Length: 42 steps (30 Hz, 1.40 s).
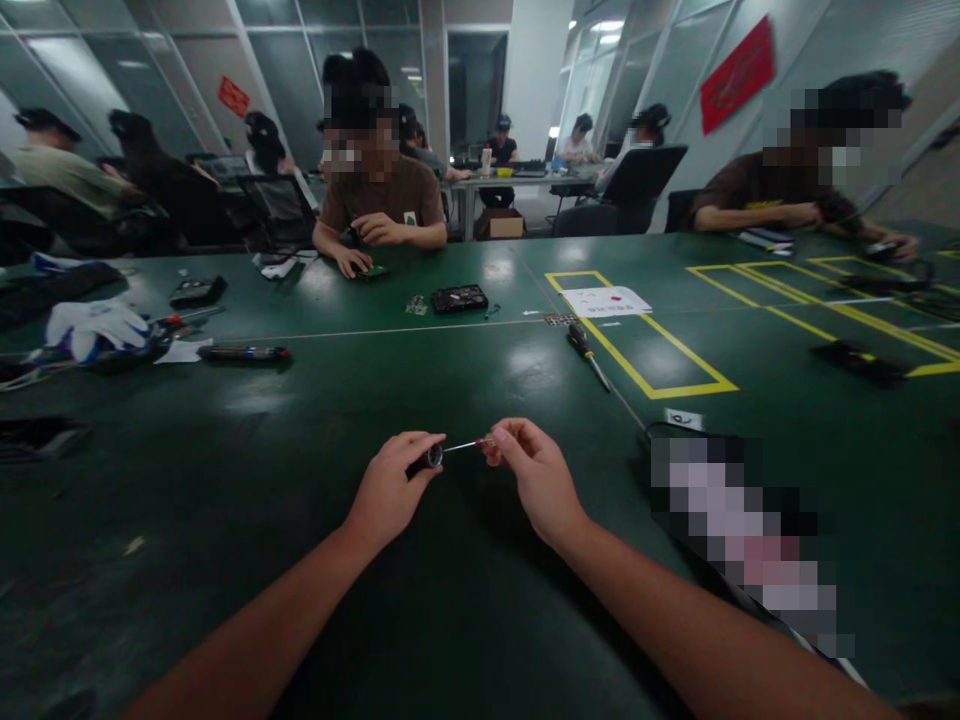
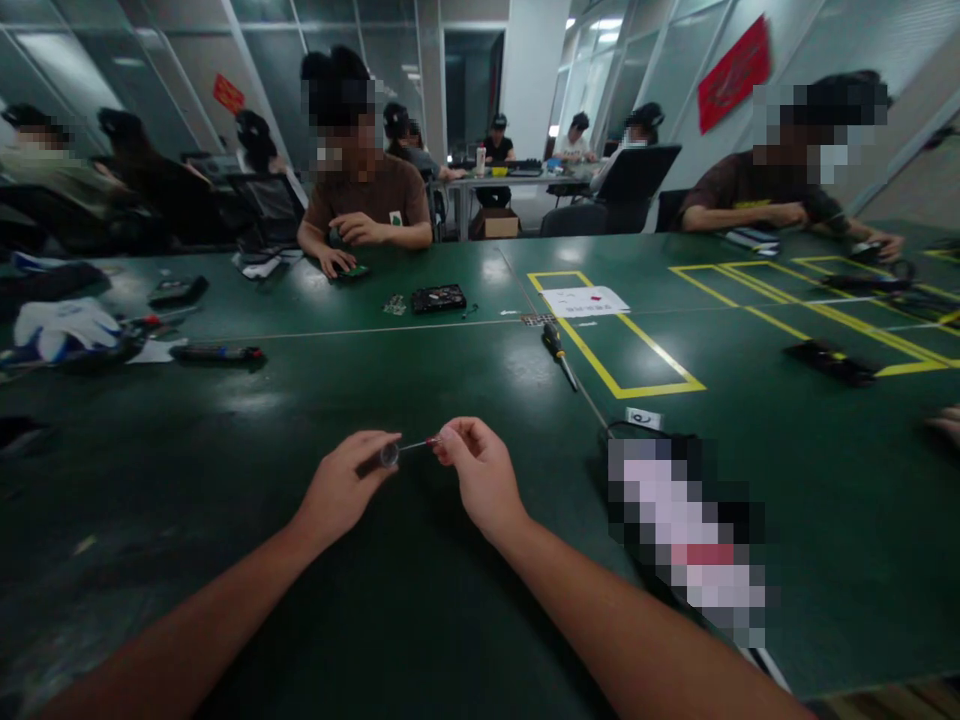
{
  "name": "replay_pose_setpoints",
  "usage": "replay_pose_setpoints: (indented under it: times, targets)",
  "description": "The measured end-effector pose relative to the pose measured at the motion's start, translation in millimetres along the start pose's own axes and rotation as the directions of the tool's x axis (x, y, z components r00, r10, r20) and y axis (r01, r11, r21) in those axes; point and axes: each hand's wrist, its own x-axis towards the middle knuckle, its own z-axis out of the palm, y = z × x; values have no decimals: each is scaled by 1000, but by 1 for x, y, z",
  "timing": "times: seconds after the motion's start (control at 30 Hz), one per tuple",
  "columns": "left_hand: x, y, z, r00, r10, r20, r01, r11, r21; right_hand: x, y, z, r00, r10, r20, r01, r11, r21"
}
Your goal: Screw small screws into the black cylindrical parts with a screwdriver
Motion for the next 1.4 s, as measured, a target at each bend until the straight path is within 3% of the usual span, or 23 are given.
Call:
replay_pose_setpoints:
  times: [0.37,0.57,0.7,0.87,0.97,1.07,1.1,1.17,1.27,1.4]
  targets:
    - [-1,-2,0,1000,-18,-9,19,999,35,2,5,-1,1000,23,3,-23,999,-40]
    - [-1,-1,0,999,-30,-36,31,999,29,1,6,2,999,19,-41,-16,998,53]
    - [2,0,-2,1000,10,-24,-10,1000,20,-1,5,1,999,-43,-2,43,999,-18]
    - [4,3,-4,994,99,44,-100,995,20,2,11,1,997,-55,-45,54,998,-24]
    - [4,5,-5,990,136,42,-137,990,20,11,14,-3,994,77,-77,-65,986,150]
    - [4,6,-6,990,142,-4,-141,989,36,23,12,-10,915,395,86,-396,833,387]
    - [5,6,-7,991,131,-9,-131,991,40,26,11,-12,909,407,92,-404,801,442]
    - [5,6,-7,995,104,-11,-103,994,38,29,8,-15,946,324,29,-301,837,457]
    - [4,5,-8,996,81,-35,-80,997,21,26,7,-15,989,109,-104,-69,941,331]
    - [2,4,-9,996,79,-52,-77,997,22,17,6,-10,992,-81,-98,94,986,139]
